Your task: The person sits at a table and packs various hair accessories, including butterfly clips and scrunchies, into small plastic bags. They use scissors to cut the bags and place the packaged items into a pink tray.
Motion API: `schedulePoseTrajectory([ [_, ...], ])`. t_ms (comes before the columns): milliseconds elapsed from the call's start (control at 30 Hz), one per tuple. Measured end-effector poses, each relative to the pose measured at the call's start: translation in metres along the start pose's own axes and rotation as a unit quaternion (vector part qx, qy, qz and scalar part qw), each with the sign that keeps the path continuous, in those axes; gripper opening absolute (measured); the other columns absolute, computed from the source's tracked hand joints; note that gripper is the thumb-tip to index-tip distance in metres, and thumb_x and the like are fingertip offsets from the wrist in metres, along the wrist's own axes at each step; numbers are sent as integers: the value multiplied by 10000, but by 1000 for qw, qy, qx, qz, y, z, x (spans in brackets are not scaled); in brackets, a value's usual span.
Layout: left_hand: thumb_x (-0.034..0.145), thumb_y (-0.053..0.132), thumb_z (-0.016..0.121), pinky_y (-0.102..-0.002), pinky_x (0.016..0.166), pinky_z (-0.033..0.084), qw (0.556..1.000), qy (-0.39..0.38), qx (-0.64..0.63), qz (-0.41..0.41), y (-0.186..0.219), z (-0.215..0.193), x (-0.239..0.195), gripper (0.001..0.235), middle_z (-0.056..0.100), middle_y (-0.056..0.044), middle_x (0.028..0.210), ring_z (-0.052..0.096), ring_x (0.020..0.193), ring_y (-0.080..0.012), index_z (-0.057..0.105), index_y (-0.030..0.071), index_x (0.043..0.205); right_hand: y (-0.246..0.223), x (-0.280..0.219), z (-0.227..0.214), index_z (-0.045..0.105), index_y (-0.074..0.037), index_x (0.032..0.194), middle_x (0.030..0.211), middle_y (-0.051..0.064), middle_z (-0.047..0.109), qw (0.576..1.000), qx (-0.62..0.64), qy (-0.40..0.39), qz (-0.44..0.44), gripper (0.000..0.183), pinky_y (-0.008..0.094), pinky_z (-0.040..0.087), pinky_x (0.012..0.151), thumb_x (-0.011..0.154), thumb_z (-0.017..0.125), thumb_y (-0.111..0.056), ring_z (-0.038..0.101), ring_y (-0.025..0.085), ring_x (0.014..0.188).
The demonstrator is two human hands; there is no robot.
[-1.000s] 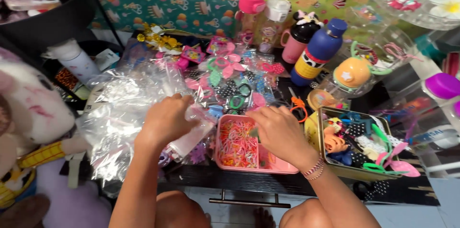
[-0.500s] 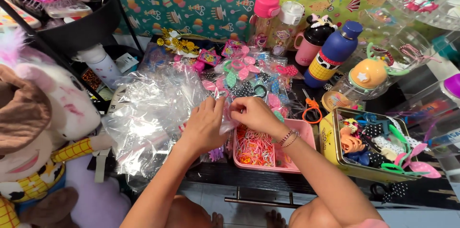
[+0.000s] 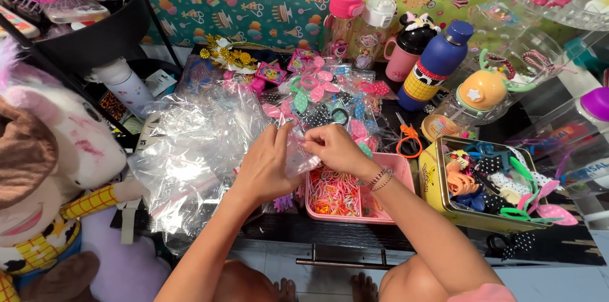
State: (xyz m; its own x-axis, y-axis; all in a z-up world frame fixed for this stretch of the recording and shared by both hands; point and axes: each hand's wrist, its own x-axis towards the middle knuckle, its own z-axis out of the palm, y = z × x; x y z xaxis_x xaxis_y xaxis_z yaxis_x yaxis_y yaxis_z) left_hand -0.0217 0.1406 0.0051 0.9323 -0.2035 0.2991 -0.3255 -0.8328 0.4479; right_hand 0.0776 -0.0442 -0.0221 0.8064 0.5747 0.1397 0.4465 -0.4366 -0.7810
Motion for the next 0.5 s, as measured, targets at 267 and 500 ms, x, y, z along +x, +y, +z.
schedulePoseTrajectory([
  [267, 626, 258, 748, -456, 711, 505, 1000, -10, -3, -23, 9, 0, 4, 953, 472, -131, 976, 591, 865, -381, 361, 32, 1467, -10, -5, -8, 764, -104, 777, 603, 6, 664, 998, 59, 29, 16, 28, 248, 471, 579, 753, 778, -105, 563, 102, 590],
  [500, 612, 298, 754, -462, 733, 515, 999, -21, 10, -40, 13, 0, 10, 942, 470, -136, 966, 585, 907, -394, 401, 36, 1445, -18, -16, -25, 809, -139, 817, 594, 22, 715, 999, -3, 42, 20, 112, 279, 521, 616, 832, 706, -99, 642, 143, 605],
])
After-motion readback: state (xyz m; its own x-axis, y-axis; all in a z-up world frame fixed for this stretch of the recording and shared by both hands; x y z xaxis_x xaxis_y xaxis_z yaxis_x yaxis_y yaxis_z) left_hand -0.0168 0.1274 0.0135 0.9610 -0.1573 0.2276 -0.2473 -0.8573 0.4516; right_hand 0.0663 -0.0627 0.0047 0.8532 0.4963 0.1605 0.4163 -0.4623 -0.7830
